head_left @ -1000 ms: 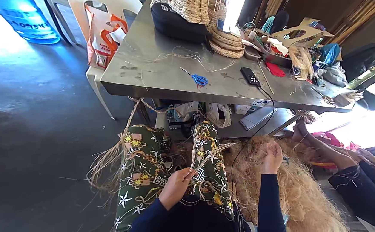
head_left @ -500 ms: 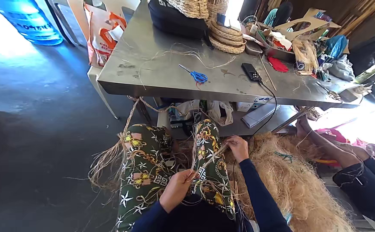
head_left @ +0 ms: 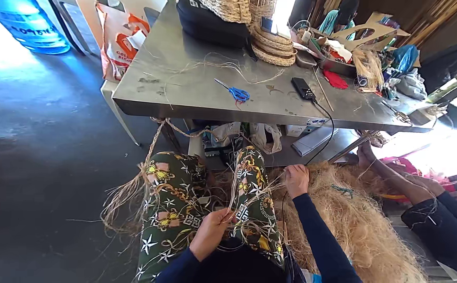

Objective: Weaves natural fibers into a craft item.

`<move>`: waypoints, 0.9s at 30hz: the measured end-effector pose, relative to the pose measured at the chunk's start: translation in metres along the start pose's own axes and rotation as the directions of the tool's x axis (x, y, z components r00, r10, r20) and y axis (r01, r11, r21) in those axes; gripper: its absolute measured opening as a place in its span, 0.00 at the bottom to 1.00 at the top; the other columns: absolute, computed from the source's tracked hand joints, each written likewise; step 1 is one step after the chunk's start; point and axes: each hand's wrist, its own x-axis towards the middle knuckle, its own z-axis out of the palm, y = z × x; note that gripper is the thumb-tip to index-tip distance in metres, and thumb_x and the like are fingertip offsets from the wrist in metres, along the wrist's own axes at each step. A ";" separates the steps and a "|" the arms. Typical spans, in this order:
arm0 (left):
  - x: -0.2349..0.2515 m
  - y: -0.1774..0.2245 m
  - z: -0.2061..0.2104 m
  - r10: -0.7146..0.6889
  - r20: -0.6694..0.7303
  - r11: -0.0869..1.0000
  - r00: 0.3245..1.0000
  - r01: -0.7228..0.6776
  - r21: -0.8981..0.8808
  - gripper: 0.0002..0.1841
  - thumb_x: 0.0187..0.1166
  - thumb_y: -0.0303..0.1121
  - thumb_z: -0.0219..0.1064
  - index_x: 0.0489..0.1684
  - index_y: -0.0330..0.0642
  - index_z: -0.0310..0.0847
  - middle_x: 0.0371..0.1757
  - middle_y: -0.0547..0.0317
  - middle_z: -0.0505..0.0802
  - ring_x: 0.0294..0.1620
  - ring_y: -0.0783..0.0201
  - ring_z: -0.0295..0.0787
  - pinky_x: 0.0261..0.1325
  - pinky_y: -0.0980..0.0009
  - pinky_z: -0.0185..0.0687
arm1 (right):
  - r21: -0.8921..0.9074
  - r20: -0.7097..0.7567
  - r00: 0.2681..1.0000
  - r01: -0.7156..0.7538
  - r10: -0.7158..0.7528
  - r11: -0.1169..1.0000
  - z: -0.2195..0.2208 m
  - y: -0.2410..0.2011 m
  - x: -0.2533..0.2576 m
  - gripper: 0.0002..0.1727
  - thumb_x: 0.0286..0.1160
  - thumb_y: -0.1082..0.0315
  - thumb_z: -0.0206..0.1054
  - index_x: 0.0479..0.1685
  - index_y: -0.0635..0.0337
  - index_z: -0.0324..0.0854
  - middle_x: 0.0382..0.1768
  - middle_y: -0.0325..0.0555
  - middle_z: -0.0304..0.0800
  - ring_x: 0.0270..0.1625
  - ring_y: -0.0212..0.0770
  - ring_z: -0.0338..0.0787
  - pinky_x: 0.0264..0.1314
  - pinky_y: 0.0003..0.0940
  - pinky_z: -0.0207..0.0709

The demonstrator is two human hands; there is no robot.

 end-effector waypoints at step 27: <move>-0.002 -0.002 -0.002 0.053 -0.114 0.996 0.992 -0.044 0.081 0.13 0.89 0.27 0.54 0.41 0.37 0.87 0.26 0.64 0.82 0.26 0.73 0.73 0.35 0.70 0.71 | -0.192 0.565 0.798 -0.123 0.213 0.974 -0.033 -0.011 -0.002 0.24 0.90 0.51 0.56 0.60 0.60 0.91 0.75 0.57 0.84 0.92 0.70 0.54 0.90 0.77 0.34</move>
